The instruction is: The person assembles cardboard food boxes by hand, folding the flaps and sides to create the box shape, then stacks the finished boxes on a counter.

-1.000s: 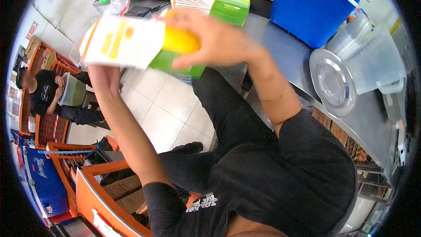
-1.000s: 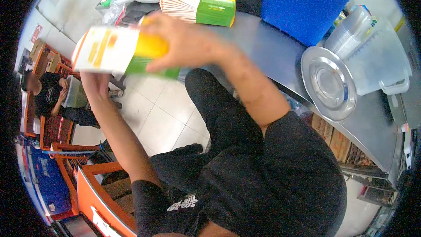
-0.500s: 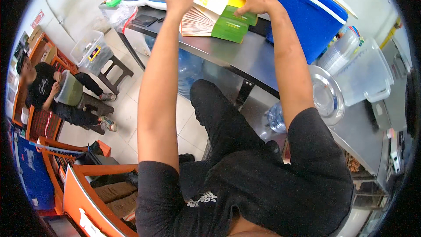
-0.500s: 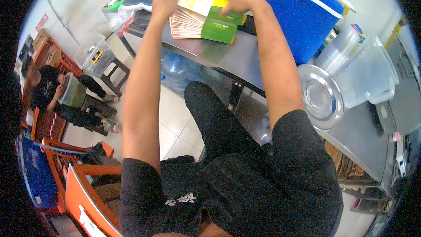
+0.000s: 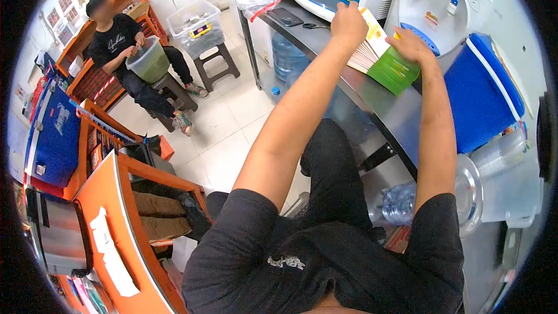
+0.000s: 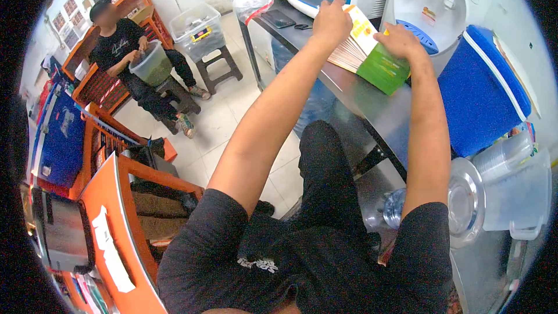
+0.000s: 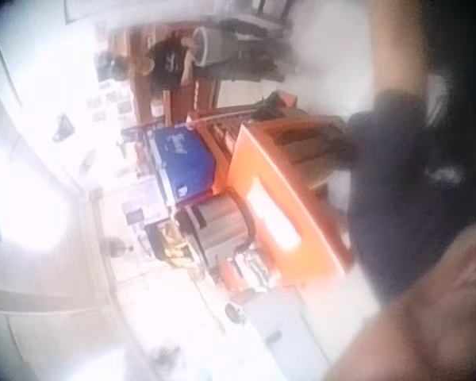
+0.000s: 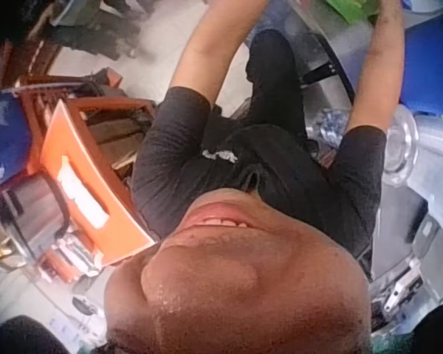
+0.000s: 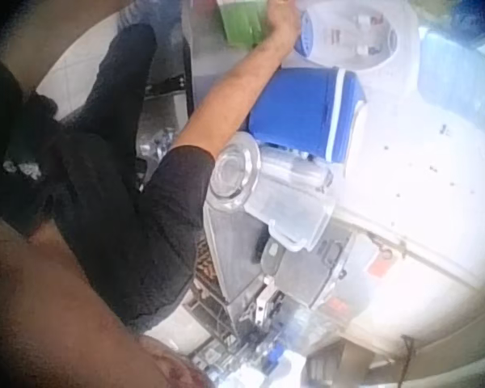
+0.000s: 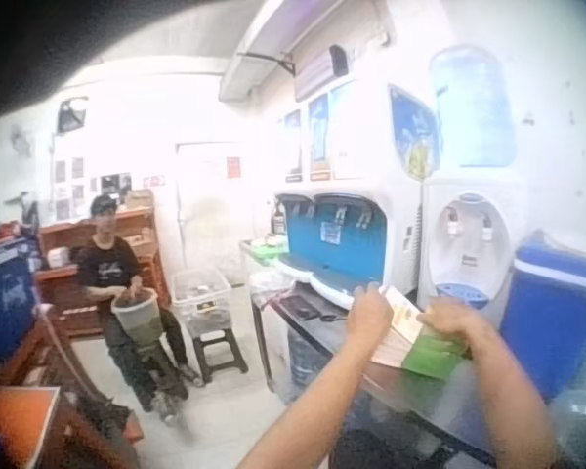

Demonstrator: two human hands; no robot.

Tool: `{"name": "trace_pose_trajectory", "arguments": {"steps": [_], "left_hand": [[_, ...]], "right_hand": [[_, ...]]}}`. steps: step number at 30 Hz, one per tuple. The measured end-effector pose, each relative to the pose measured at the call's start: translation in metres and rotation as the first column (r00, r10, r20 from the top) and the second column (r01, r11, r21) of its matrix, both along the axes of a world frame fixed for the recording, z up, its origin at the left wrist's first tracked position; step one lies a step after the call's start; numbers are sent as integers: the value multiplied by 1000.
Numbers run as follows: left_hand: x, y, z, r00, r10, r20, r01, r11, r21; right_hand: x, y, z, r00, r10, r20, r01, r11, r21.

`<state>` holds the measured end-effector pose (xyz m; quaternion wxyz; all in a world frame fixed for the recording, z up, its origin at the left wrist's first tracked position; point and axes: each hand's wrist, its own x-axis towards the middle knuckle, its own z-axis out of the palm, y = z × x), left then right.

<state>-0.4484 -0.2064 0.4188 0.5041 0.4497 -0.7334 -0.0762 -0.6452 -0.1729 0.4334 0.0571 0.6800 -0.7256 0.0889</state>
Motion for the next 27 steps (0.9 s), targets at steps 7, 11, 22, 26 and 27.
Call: {"name": "trace_pose_trajectory", "arguments": {"steps": [7,11,22,26,27], "left_hand": [[-4,-6,2,974,190,121,-173,975,-138],[7,-20,-14,923,189,335,-175,982,-71],[-4,-5,-46,836,-78,543,309,885,-348],[5,-27,-67,840,-181,512,309,935,-176],[17,-32,-73,850,-288,440,394,903,-170]], "right_hand": [[-5,-5,-20,983,148,106,-141,988,-68],[16,7,-24,999,52,8,-52,998,-37],[33,18,-44,992,-101,81,108,990,-86],[41,29,-34,987,-87,136,101,990,-98],[53,34,-24,983,-54,173,54,999,5]]}}
